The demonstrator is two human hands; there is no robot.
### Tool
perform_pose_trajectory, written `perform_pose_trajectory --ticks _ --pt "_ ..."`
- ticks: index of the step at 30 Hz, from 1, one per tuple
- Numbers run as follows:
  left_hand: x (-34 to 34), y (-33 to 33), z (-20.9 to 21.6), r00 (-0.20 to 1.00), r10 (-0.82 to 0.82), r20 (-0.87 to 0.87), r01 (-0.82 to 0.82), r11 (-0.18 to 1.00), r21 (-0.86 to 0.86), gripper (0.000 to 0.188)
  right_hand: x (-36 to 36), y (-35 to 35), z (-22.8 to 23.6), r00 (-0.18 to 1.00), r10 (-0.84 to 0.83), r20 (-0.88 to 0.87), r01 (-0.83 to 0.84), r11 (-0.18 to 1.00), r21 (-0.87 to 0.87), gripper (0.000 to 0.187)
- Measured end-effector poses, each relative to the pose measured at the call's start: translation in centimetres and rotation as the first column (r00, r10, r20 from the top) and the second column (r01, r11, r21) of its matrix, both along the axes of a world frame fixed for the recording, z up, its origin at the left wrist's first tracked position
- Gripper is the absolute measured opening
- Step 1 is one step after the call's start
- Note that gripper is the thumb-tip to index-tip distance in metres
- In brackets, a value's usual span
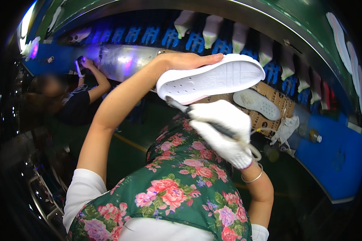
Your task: The person applies adhesive across the inner and outer surfaces of shoe soles using a fluid-dispensing brush tool and places the coated shoe soles onto a conveyor belt.
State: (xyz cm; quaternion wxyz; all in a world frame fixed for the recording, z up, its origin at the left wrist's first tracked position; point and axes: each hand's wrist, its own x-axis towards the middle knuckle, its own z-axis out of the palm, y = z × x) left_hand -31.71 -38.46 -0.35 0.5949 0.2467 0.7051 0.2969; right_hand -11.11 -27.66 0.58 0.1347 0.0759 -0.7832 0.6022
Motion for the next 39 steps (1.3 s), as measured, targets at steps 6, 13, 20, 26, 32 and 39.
perform_pose_trajectory --ticks 6,13,20,26,32,39 --pt "2.4 -1.5 -6.5 0.52 0.112 0.847 -0.625 0.725 0.288 0.095 0.9 1.4 -0.6 0.891 -0.401 0.213 0.441 0.876 -0.195 0.016" --pt "7.3 -1.6 -9.1 0.362 0.12 0.924 -0.822 0.509 0.256 0.057 -1.2 3.3 1.0 0.9 -0.43 0.068 0.423 0.901 0.095 0.015" --pt "8.3 -3.4 -10.2 0.901 0.376 0.218 -0.401 0.523 0.752 0.052 -1.4 4.1 1.7 0.969 -0.245 0.04 0.23 0.945 0.233 0.016" --pt "9.7 -3.8 -4.1 0.049 -0.056 0.997 -0.966 0.252 0.062 0.055 0.4 1.9 2.9 0.965 -0.258 -0.041 0.259 0.929 0.265 0.017" --pt "11.4 -3.6 -3.9 0.202 0.063 0.977 -0.961 0.206 0.185 0.096 0.5 1.5 3.4 0.944 -0.315 -0.1 0.33 0.924 0.195 0.018" --pt "13.0 -2.0 -4.1 0.178 0.122 0.976 -0.966 0.208 0.15 0.111 -0.3 1.4 4.5 0.902 -0.307 -0.305 0.38 0.899 0.218 0.021"
